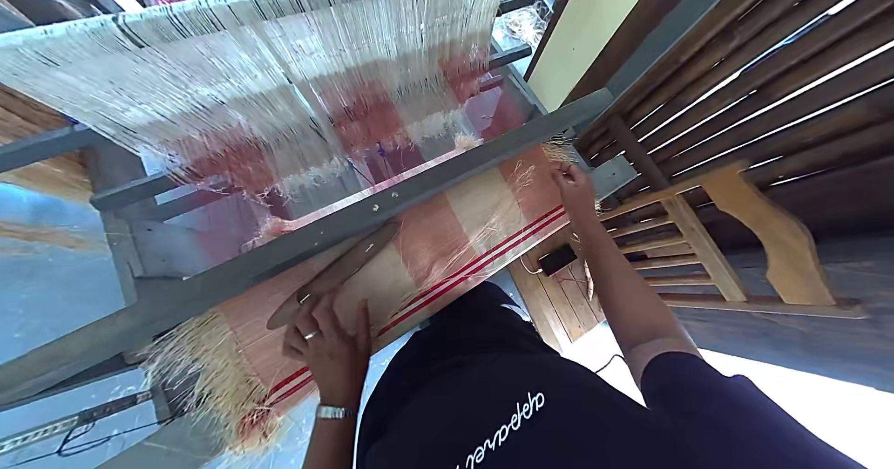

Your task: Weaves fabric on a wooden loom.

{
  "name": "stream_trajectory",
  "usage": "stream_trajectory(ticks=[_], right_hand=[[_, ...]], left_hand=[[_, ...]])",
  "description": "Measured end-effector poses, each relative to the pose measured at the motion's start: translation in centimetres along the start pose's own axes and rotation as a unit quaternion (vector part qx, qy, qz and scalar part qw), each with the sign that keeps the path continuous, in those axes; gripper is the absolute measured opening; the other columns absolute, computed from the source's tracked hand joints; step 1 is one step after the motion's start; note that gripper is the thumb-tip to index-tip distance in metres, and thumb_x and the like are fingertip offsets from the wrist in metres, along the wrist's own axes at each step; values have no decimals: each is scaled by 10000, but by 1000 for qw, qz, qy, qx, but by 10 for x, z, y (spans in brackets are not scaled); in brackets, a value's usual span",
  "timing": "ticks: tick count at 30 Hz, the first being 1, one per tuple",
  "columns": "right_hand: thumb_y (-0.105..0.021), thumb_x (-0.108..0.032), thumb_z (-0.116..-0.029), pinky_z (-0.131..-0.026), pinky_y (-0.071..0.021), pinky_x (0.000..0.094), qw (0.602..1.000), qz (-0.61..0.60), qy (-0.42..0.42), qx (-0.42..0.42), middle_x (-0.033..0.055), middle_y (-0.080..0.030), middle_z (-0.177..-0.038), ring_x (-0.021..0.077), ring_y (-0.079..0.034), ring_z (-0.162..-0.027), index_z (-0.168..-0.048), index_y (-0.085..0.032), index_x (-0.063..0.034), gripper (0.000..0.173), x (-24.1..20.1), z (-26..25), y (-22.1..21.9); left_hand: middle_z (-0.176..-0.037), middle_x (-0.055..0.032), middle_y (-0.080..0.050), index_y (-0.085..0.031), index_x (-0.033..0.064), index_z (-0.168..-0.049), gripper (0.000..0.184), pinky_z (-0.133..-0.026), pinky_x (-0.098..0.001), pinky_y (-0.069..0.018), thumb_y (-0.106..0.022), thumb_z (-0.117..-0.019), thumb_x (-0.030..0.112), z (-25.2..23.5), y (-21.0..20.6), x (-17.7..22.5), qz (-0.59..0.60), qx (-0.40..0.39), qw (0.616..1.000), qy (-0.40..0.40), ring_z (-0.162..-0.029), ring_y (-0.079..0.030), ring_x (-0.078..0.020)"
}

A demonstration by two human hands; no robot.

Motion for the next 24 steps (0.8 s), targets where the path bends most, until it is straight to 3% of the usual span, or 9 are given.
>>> stream_trajectory(ticks=[3,5,8,11,14,16,17,21,24], right_hand=[[-730,-253,-929,-1046,-496,479,998,7,5,-66,213,-625,-1325,316,-599,-1222,-1304,-648,-20,448,-8,-24,-22],[-784,-230,-891,-1023,-508,498,994,39,-22,-102,204,-670,-1273,318,-636,-1178,-1258,-692,-30,428,-12,-36,-38],[-790,-191,-904,-991,-538,453,988,52,-51,-139,154,-730,-1164,249,-685,-1098,-1132,-748,-31,282,-14,-44,-54],[-779,-180,-925,-1009,-516,429,986,34,-83,-142,132,-735,-1144,211,-673,-1102,-1085,-756,-21,227,-10,-48,-55],[-694,-155,-979,-861,-547,347,981,-42,-153,-107,70,-724,-1104,117,-662,-951,-1149,-712,-33,209,-3,-63,-32],[-590,-170,-1030,-634,-502,260,974,-87,-191,-82,15,-679,-1028,63,-582,-719,-1211,-631,-78,208,0,-88,3],[-560,-178,-1048,-599,-481,234,972,-111,-198,-68,5,-675,-1017,47,-559,-674,-1239,-593,-80,217,-4,-103,27],[-517,-93,-1031,-848,-618,297,962,-204,-174,57,61,-720,-1058,151,-730,-913,-1219,-572,-40,204,-39,-173,174],[-455,-125,-1068,-944,-574,309,975,-201,10,89,64,-715,-1113,168,-705,-1026,-1177,-601,-32,205,-52,-247,343]], left_hand=[[-1200,-208,-659,-671,87,-1235,496,-930,-648,-416,-608,-971,503,22,-8,10,38,-32,998,-35,-1134,-591,-445],[-1174,-173,-652,-661,117,-1244,556,-888,-607,-423,-627,-934,577,34,-19,1,45,-41,997,-44,-1098,-591,-408],[-1173,-167,-640,-660,150,-1268,565,-865,-577,-435,-602,-943,609,45,-29,-15,39,-52,997,-47,-1066,-594,-390],[-1112,-178,-629,-693,157,-1196,417,-838,-557,-437,-535,-1021,500,52,-35,-22,43,-49,997,-51,-1013,-591,-390],[-1048,-190,-625,-702,118,-1071,377,-819,-552,-456,-499,-1047,435,56,-43,-30,18,-39,997,-67,-971,-595,-405],[-1009,-176,-638,-709,124,-1045,371,-803,-551,-455,-491,-1047,424,59,-48,-34,-20,-31,996,-82,-940,-606,-403],[-997,-167,-638,-704,128,-1039,371,-804,-547,-446,-486,-1049,428,59,-49,-35,-30,-30,995,-85,-936,-604,-395],[-958,-181,-662,-686,70,-980,430,-801,-573,-465,-494,-1046,449,54,-43,-32,-41,-34,995,-86,-926,-628,-417],[-941,-180,-658,-679,58,-971,432,-790,-563,-459,-509,-1040,450,52,-42,-32,-39,-32,994,-94,-911,-626,-413]])
Point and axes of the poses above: each hand's wrist, its own z-axis away from the middle knuckle, its own y-axis out of the back of the hand, x = y × z, the point moved 6 cm from there along -z, towards the middle knuckle
